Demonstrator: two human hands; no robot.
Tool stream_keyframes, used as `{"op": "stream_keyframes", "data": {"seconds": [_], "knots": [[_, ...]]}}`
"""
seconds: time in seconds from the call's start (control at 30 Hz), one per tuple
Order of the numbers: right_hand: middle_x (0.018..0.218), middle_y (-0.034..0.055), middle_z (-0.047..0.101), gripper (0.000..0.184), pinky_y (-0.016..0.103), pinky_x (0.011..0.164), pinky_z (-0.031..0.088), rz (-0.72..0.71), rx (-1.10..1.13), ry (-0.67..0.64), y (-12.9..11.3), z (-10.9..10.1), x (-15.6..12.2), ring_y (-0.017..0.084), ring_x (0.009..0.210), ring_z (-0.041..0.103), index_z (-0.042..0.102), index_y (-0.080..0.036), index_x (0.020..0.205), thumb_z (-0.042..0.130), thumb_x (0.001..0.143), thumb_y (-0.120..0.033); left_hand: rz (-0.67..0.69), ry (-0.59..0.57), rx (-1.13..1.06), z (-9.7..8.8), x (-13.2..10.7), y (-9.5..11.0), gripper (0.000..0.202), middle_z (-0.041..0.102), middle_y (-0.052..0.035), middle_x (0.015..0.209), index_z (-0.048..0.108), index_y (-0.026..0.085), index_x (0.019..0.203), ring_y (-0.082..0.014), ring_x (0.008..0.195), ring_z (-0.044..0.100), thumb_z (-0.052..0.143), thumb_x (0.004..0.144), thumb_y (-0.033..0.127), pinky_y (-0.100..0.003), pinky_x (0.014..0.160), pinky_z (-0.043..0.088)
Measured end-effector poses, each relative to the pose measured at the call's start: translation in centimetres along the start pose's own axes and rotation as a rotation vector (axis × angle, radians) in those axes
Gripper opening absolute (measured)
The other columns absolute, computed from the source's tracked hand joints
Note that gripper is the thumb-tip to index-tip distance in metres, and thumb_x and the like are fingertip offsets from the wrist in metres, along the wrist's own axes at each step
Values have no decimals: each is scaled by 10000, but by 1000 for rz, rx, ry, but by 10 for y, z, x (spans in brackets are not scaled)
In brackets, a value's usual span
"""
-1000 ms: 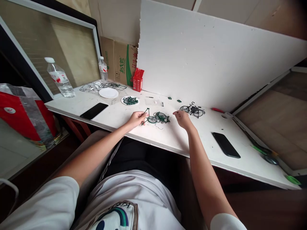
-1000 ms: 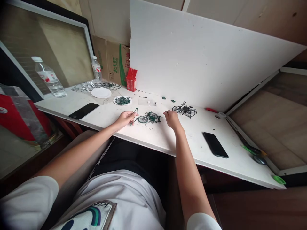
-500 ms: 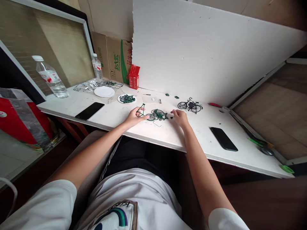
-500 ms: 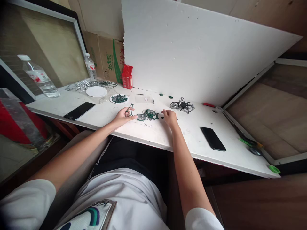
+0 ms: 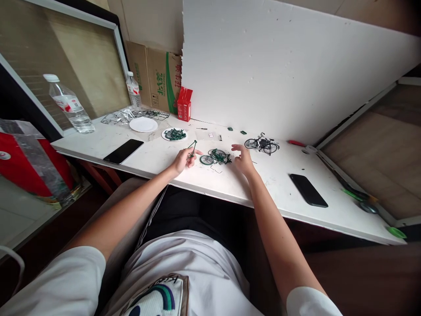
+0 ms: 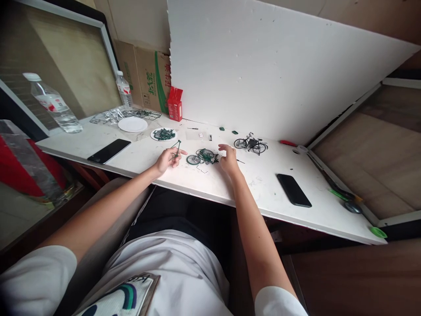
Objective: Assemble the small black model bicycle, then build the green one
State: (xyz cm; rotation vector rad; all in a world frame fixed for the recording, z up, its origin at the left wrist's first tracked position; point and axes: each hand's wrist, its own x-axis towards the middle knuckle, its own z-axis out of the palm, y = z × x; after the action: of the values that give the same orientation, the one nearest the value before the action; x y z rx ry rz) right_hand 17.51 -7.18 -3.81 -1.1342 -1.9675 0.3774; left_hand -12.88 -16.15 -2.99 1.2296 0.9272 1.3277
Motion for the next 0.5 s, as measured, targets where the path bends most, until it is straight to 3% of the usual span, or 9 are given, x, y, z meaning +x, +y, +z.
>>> {"op": "stream_keyframes", "data": {"seconds": [0.07,0.17,0.27,0.33,0.43,0.5], "knots": [[1348,120,692,692,597,1088,476,20,28,-69,-2,0,-2,365,1363,493,564,-244,1395,535,713,-130,-34,12,43,-1,1,-2,591,530,-11,658,771,100,1016,-113,469,473,489,941,614,-271,482,344],[1412,125,677,895,628,1115,454,-15,72,-119,-6,0,-4,362,1386,510,338,-251,1602,570,741,-172,-65,5,111,-2,2,-5,655,697,-89,756,771,96,1044,-156,534,619,438,964,653,-283,543,445],[1433,131,669,1008,631,1121,452,-56,33,-182,-9,0,-5,376,1407,505,227,-248,1671,598,736,-189,-73,2,130,-1,1,-5,675,765,-133,833,762,83,1081,-187,588,692,422,977,657,-289,585,491],[1434,129,674,960,629,1142,440,-82,-64,-224,-10,0,-5,407,1444,461,353,-232,1637,628,717,-195,-68,17,140,0,0,-4,650,775,-136,835,755,73,1109,-196,599,712,446,981,630,-286,590,496],[1394,128,701,711,631,1222,358,-129,-231,-258,-9,2,-4,451,1477,415,638,-190,1420,652,710,-218,-60,32,166,3,-2,-1,604,789,-137,825,746,72,1158,-211,632,750,484,985,587,-269,590,484],[1340,130,726,580,611,1247,328,-149,-288,-272,-7,4,-3,451,1467,432,721,-172,1294,640,723,-236,-63,34,182,4,-4,-1,552,805,-146,850,739,79,1188,-226,671,779,528,979,545,-261,593,482]]}}
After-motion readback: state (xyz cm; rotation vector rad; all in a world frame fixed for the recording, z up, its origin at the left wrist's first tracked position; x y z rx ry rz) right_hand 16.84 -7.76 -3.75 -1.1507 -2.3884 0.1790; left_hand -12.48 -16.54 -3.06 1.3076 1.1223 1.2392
